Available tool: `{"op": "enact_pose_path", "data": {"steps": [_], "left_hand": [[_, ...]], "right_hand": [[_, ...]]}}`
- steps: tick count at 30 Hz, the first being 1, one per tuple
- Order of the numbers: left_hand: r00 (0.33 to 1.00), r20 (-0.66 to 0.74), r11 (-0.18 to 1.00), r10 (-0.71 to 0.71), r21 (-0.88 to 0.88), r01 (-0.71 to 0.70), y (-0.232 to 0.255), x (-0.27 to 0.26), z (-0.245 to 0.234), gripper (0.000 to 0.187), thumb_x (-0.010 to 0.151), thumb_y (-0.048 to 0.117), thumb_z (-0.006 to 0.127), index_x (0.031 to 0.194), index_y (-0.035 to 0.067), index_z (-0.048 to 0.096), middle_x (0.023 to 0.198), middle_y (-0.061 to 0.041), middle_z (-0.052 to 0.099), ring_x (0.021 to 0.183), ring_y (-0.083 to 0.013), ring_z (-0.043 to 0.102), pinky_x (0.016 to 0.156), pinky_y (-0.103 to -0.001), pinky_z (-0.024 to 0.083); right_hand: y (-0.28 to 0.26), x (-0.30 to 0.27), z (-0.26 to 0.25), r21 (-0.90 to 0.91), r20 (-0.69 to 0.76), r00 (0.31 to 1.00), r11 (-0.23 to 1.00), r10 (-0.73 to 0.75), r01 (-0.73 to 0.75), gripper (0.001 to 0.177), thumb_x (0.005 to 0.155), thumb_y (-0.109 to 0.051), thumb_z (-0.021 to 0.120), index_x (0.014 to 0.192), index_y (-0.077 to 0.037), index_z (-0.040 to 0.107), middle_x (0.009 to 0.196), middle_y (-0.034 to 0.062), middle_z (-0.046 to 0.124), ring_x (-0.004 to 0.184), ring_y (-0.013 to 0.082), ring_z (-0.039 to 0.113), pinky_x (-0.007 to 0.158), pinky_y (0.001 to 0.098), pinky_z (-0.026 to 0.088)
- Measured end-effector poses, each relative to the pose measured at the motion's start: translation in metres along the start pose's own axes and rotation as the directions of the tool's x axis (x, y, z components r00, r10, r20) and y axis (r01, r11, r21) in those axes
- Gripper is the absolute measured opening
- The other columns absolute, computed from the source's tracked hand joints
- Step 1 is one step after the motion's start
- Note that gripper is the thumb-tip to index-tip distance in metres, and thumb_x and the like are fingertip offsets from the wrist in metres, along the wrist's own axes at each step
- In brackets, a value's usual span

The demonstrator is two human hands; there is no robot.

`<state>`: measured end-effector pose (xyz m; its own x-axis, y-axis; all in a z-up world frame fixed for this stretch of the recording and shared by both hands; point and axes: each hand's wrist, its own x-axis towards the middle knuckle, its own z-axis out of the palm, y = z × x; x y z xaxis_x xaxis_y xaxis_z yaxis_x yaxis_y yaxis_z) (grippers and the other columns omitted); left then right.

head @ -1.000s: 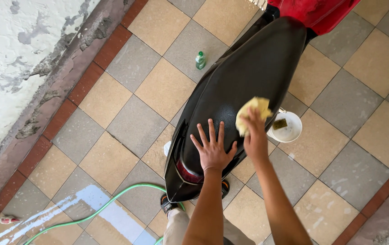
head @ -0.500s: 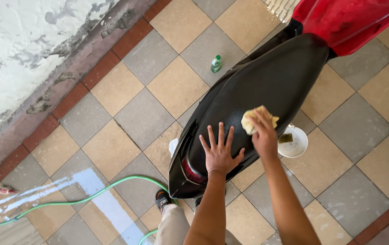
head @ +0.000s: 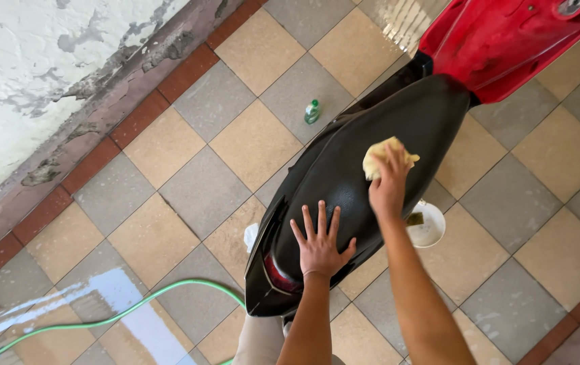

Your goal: Wiping down a motorcycle with a wet cloth.

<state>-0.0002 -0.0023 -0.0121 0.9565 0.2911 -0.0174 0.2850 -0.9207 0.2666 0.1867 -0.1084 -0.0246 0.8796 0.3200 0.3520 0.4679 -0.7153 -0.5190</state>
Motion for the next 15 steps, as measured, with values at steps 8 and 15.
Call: {"op": "enact_pose_path", "data": {"steps": [8, 15], "left_hand": [[0.998, 0.055, 0.999, -0.003, -0.046, 0.005, -0.003, 0.002, -0.004, 0.088, 0.084, 0.067, 0.052, 0.158, 0.024, 0.032, 0.167, -0.013, 0.018, 0.151, -0.0477, 0.010, 0.114, -0.075, 0.007], [1.000, 0.005, 0.994, -0.025, -0.104, 0.026, -0.006, -0.004, 0.001, 0.076, 0.088, 0.054, 0.050, 0.156, 0.024, 0.036, 0.167, -0.012, 0.020, 0.151, -0.0464, 0.011, 0.115, -0.073, 0.006]], "right_hand": [[-0.054, -0.065, 0.001, 0.050, -0.101, 0.984, 0.989, 0.144, -0.140, 0.062, 0.072, 0.012, 0.049, 0.129, -0.009, 0.062, 0.158, 0.0125, 0.046, 0.154, 0.0425, 0.031, 0.128, 0.0598, 0.019], [-0.064, -0.058, -0.001, 0.023, -0.169, 0.979, 0.993, 0.118, -0.116, 0.054, 0.085, -0.004, 0.058, 0.139, -0.001, 0.052, 0.156, 0.0227, 0.043, 0.149, 0.0471, 0.034, 0.124, 0.0544, 0.027]]}}
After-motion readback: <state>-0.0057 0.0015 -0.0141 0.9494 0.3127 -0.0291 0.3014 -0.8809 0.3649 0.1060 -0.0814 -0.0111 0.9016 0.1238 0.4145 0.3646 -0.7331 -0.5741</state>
